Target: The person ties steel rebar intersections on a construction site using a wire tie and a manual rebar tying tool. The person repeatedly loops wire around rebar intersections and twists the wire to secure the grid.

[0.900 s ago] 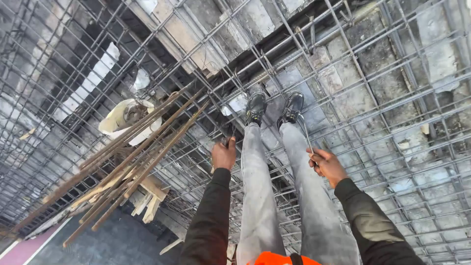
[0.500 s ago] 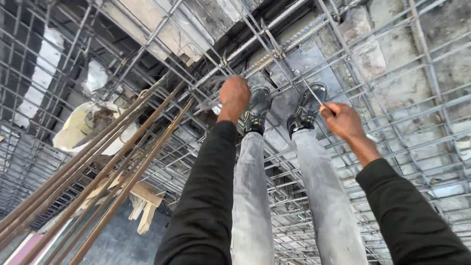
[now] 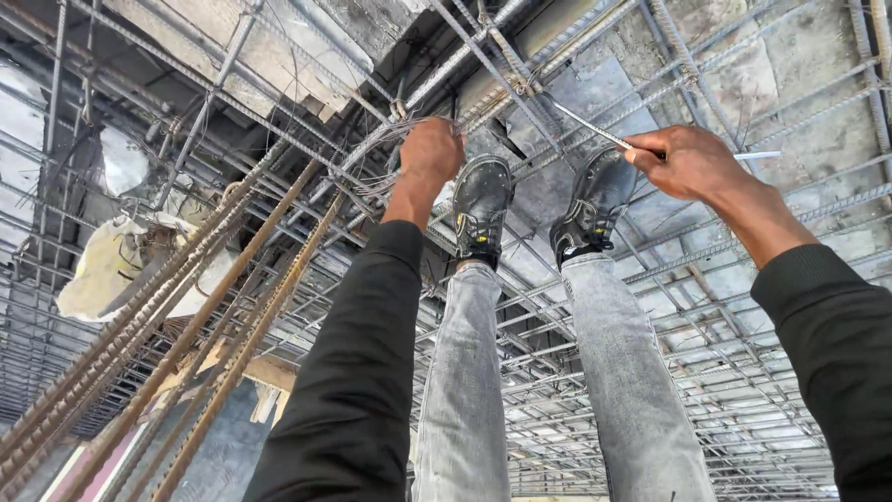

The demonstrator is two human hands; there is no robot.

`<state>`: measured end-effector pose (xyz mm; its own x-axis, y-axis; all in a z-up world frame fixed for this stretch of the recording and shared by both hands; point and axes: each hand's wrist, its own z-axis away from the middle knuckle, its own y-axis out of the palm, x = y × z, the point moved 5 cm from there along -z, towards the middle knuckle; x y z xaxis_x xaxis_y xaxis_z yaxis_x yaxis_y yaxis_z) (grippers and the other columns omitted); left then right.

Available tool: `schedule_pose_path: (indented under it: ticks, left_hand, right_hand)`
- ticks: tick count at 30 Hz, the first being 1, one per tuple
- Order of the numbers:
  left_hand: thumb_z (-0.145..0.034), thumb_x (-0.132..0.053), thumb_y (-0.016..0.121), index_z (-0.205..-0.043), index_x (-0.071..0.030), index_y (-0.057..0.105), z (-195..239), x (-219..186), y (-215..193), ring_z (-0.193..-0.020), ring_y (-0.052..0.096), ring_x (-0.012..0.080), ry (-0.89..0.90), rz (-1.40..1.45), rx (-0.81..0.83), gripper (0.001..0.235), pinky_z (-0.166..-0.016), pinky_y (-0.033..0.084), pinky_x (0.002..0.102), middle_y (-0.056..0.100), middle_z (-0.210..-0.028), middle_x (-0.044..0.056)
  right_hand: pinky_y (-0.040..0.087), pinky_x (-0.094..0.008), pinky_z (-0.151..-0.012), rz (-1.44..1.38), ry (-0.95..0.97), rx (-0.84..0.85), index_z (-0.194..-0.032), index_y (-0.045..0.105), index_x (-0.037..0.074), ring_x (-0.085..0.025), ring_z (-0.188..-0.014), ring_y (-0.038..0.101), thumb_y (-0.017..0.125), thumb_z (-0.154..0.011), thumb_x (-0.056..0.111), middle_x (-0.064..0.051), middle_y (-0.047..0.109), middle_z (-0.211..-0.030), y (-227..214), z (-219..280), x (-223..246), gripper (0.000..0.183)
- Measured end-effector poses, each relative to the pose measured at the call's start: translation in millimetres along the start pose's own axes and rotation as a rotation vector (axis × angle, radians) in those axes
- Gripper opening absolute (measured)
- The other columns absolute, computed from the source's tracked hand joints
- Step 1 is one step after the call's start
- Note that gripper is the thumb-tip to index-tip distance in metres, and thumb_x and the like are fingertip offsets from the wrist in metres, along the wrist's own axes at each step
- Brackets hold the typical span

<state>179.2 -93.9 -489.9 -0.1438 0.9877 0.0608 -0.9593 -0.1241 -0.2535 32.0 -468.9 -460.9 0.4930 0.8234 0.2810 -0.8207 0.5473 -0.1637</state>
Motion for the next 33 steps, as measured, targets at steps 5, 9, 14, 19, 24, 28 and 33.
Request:
schedule_pose_path:
  ticks: [5,9,14,19,24,28,33]
  left_hand:
    - [-0.123,-0.022,0.060,-0.135,-0.010,0.071,11,-10,14,-0.086,0.075,0.0203,0.084,0.021,0.033,0.020,-0.076,0.073,0.034,0.076,-0.108,0.007]
    - [-0.119,-0.006,0.061,-0.134,-0.013,0.071,57,-39,-5,-0.082,0.077,0.0214,0.117,0.238,0.040,0.019,-0.071,0.076,0.032,0.075,-0.106,0.006]
    - [-0.116,0.007,0.057,-0.105,-0.010,0.078,2,-40,15,-0.067,0.071,0.0203,0.201,-0.049,-0.251,0.029,-0.061,0.067,0.038,0.077,-0.084,0.004]
    - [-0.128,-0.006,0.055,-0.099,-0.012,0.073,-28,-48,26,-0.063,0.061,0.0131,0.150,-0.106,-0.190,0.035,-0.059,0.065,0.034,0.069,-0.081,0.000]
    - [-0.129,-0.019,0.063,-0.129,-0.009,0.081,-38,-43,14,-0.066,0.066,0.0127,0.145,-0.092,-0.121,0.021,-0.062,0.065,0.032,0.079,-0.092,0.004]
    - [-0.125,-0.009,0.068,-0.131,-0.008,0.081,-44,-42,8,-0.075,0.077,0.0179,0.181,-0.167,-0.126,0.014,-0.072,0.073,0.036,0.084,-0.101,0.008]
    - [-0.127,-0.017,0.068,-0.135,-0.009,0.081,-42,-49,3,-0.082,0.085,0.0189,0.204,-0.114,-0.088,0.017,-0.081,0.077,0.039,0.087,-0.111,0.009]
  right_hand:
    - [0.049,-0.068,-0.131,0.069,0.105,0.110,-0.181,0.055,0.039,-0.044,-0.167,0.053,0.045,-0.124,0.062,-0.010,0.054,-0.187,-1,-21,7,0.063]
    - [0.048,-0.068,-0.132,0.019,0.108,0.106,-0.179,0.061,0.034,-0.044,-0.160,0.060,0.054,-0.125,0.053,-0.012,0.058,-0.184,0,-31,15,0.057]
    - [0.058,-0.058,-0.096,0.010,0.073,0.089,-0.180,0.061,0.032,-0.042,-0.116,0.069,0.054,-0.126,0.052,-0.017,0.061,-0.179,8,-35,14,0.058]
    - [0.061,-0.055,-0.103,-0.052,0.096,0.072,-0.176,0.068,0.035,-0.037,-0.122,0.078,0.062,-0.126,0.049,-0.011,0.078,-0.160,10,-35,-6,0.052]
    - [0.055,-0.045,-0.093,-0.374,0.153,0.058,-0.174,0.074,0.021,-0.023,-0.102,0.075,0.074,-0.125,0.023,-0.013,0.089,-0.119,6,-17,-5,0.049]
    - [0.054,-0.045,-0.087,-0.325,0.117,0.047,-0.175,0.073,0.022,-0.027,-0.098,0.076,0.071,-0.126,0.039,-0.014,0.089,-0.115,22,-20,-27,0.052]
    - [0.049,-0.047,-0.086,-0.482,0.091,0.036,-0.173,0.074,0.016,-0.023,-0.084,0.066,0.067,-0.129,0.032,-0.010,0.079,-0.091,16,5,8,0.047]
